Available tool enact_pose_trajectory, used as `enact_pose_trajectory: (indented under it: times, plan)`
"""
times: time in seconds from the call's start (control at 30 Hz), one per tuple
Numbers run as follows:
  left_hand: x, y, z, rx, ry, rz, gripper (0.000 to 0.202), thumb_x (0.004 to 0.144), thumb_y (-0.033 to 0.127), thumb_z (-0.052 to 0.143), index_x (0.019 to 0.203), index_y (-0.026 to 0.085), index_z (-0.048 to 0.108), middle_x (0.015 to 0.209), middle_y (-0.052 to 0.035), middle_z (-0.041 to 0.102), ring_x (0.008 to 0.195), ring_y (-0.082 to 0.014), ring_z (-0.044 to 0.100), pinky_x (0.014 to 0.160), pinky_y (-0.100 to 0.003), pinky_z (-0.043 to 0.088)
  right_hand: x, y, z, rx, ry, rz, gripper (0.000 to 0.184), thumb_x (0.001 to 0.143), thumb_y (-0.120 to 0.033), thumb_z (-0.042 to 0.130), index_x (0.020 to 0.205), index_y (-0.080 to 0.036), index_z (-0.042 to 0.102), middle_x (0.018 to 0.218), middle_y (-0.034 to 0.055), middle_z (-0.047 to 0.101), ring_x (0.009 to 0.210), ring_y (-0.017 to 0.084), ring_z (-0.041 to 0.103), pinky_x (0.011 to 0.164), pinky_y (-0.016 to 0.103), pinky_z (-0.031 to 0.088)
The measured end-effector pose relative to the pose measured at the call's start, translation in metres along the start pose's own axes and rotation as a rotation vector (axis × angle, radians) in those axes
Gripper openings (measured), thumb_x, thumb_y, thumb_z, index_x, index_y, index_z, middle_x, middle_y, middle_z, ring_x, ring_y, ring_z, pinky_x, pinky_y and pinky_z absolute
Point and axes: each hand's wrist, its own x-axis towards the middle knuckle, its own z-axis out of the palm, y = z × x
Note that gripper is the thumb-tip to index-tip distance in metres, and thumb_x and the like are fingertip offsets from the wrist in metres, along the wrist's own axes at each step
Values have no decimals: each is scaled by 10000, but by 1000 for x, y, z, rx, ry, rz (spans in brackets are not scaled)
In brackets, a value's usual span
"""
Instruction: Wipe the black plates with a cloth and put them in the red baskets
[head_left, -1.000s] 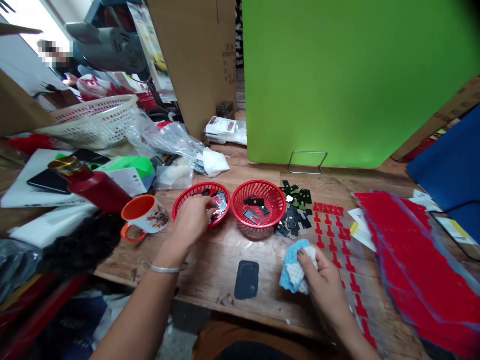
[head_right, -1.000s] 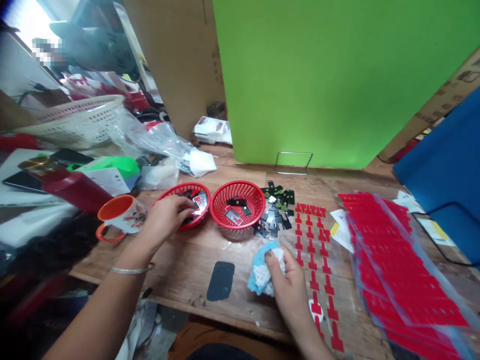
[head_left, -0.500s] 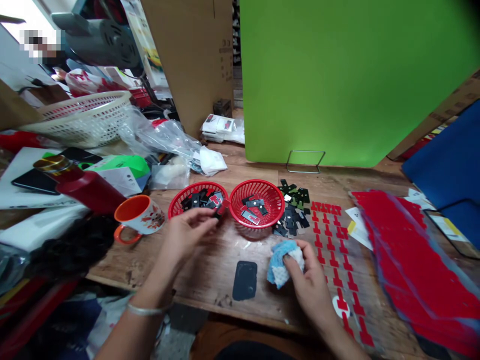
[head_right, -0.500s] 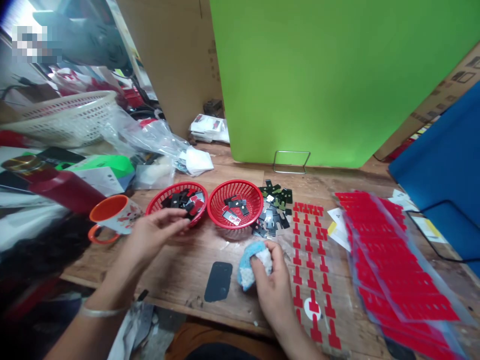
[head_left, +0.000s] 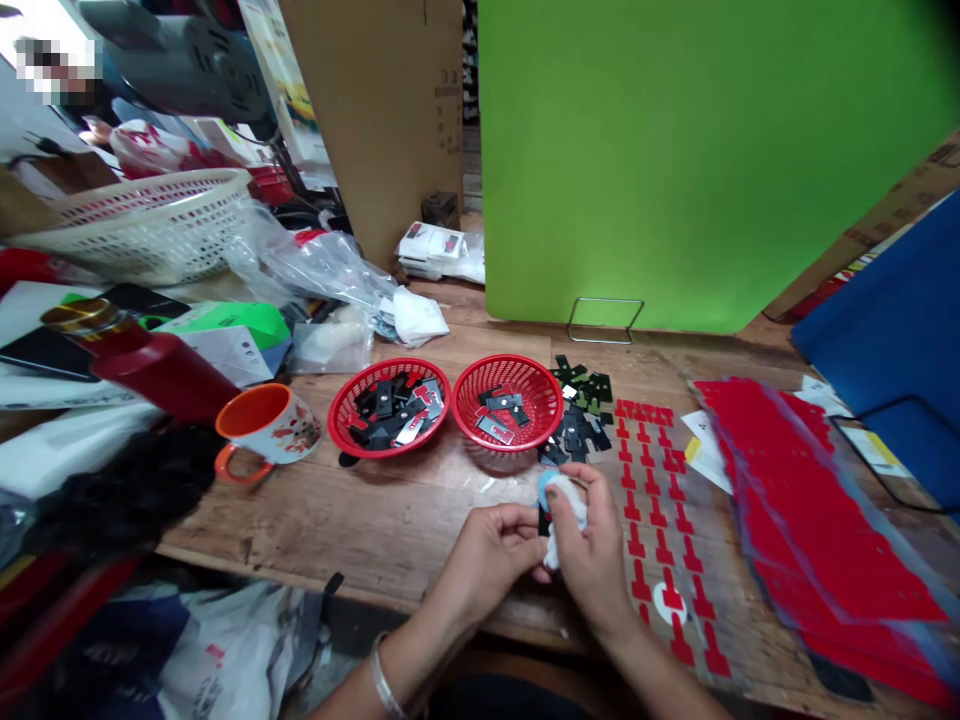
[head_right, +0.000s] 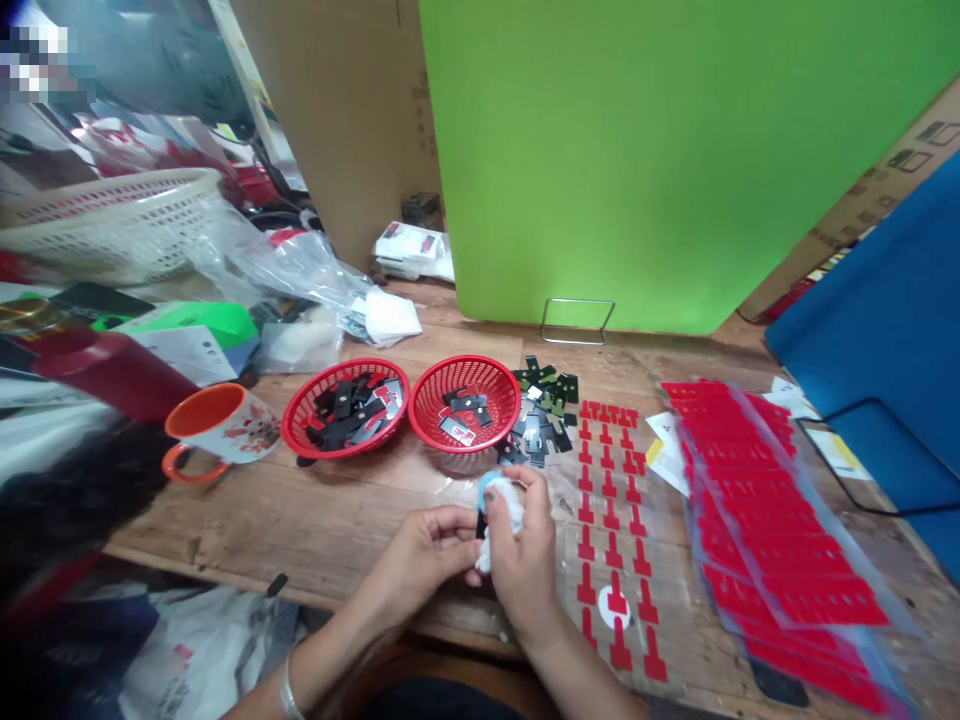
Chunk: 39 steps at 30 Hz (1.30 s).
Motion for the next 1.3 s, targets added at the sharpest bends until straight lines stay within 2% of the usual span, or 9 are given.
enact_pose_trajectory:
  times: [0.1,0.17,0.27,0.33,0.57,0.83,0.97,1.1,1.3]
  plan:
    - [0,1,0,-31,46,-12,426,529,293,806,819,131,538,583,1,608,539,-150,611,519,-242,486,6,-7,-2,226,11,270,368,864,-462,497,1098,-184,554,888,51,649,719,180,606,613,278,497]
    - [1,2,-2,-45,111,31,507,522,268,812,867,178,451,558,45,587,507,-156,610,484,-245,486,7,-13,-5,411,-116,388,398,867,-503,469,1065,-178,587,865,58,662,707,186,621,589,280,499]
    - [1,2,-6,-11,143,94,548,544,250,803,860,215,356,537,75,577,449,-126,576,462,-221,473,4,-19,-11,534,-387,443,418,811,-495,569,1075,-173,607,847,64,675,715,206,641,586,293,503]
    - [1,1,-8,21,138,116,541,562,244,790,860,219,340,539,82,575,427,-107,552,452,-207,463,2,-18,-14,550,-461,411,400,766,-439,644,1069,-179,612,838,53,675,712,208,641,606,304,505]
    - [4,11,-16,165,175,203,411,635,223,725,879,209,395,588,69,566,494,-124,590,488,-221,478,6,-12,-25,75,-250,182,248,734,-420,681,745,-181,613,593,-17,570,543,148,517,484,229,418]
    - [27,96,-50,1044,467,719,153,782,255,610,904,183,667,915,-54,685,797,-171,628,760,-279,475,14,-5,-38,122,-92,244,343,775,-515,610,812,-174,597,599,-23,550,529,137,484,484,221,392]
    - [30,117,-94,1435,708,577,178,790,270,576,868,179,708,906,-100,697,864,-251,624,794,-337,443,7,1,-35,155,-151,277,316,778,-491,620,819,-178,602,603,-19,561,520,135,490,470,216,387]
    - [31,115,-139,1667,734,256,207,742,304,614,858,175,727,892,-138,702,878,-286,626,745,-328,441,4,-1,-28,166,-192,292,324,755,-496,636,799,-177,603,599,-13,575,520,142,499,468,221,395]
    - [25,106,-152,1527,756,238,163,717,311,624,812,198,696,802,-71,712,772,-229,642,670,-282,437,3,-11,-18,170,-248,260,349,735,-496,640,893,-188,599,683,-3,624,574,163,554,513,240,449]
